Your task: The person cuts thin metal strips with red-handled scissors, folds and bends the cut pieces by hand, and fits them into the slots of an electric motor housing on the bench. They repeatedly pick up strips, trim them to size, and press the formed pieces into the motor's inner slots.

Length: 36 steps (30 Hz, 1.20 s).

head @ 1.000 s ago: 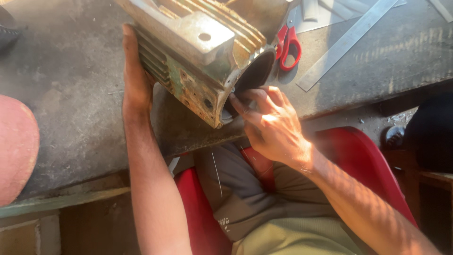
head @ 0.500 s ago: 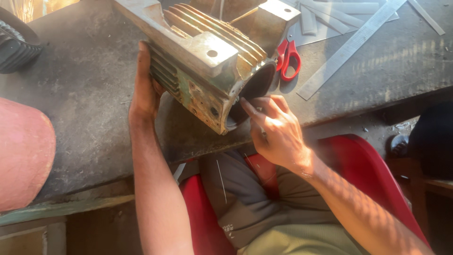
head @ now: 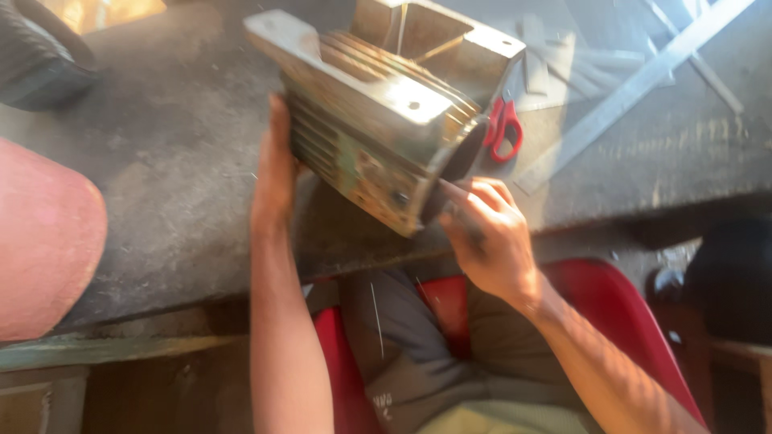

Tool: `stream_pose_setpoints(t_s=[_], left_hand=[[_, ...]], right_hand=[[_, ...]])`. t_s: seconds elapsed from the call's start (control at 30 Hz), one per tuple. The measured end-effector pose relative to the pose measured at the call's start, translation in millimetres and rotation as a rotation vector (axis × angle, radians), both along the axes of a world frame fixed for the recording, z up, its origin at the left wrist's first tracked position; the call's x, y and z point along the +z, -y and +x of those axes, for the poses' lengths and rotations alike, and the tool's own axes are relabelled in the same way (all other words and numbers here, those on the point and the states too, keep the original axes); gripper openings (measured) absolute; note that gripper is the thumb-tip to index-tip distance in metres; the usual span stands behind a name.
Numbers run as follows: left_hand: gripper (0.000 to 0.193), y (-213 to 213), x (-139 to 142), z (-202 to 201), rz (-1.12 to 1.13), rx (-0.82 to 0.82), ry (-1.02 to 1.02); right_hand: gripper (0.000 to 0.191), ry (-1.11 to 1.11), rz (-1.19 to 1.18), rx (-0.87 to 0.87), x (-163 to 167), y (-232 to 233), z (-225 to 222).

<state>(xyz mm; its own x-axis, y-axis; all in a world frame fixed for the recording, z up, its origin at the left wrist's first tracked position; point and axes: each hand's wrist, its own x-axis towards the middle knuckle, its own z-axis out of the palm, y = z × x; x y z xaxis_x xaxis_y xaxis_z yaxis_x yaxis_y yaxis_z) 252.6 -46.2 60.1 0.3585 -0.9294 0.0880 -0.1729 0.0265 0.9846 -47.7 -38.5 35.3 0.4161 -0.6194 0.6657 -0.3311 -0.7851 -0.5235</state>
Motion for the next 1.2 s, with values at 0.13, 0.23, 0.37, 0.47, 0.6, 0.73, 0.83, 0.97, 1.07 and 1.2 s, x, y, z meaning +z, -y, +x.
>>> stream_pose_setpoints(t_s=[0.13,0.23,0.37,0.47,0.6,0.73,0.83,0.97,1.07,1.2], left_hand=[[0.120,-30,3,-24,-0.110,0.030,0.036],[0.113,-66,-1,-57,0.127,0.231,0.073],[0.110,-94,-11,-94,-0.119,0.190,0.259],[0.106,-94,-21,-103,-0.261,0.301,0.273],[0.109,-95,-35,-97,-0.359,0.365,0.202],[0.108,-101,-39,-94,-0.374,0.374,0.112],[0.108,-101,-36,-93,-0.393,0.352,0.104],[0.110,-103,-29,-92,-0.366,0.335,0.111],[0.108,-106,-26,-90,-0.363,0.318,0.099],[0.104,-105,-21,-89,-0.347,0.298,0.144]], right_hand=[[0.045,0.178,0.220,0.106,-4,20,-5],[0.050,0.310,0.455,0.233,-13,49,-3],[0.059,0.510,0.738,0.565,-20,103,10],[0.061,0.525,0.870,0.590,-18,134,17],[0.059,0.534,0.969,0.546,-13,161,38],[0.058,0.517,1.021,0.509,-5,168,46],[0.057,0.516,1.040,0.486,0,168,40],[0.057,0.561,1.076,0.455,-7,179,26],[0.058,0.456,0.971,0.443,-23,193,15],[0.056,0.024,0.551,0.143,-36,202,12]])
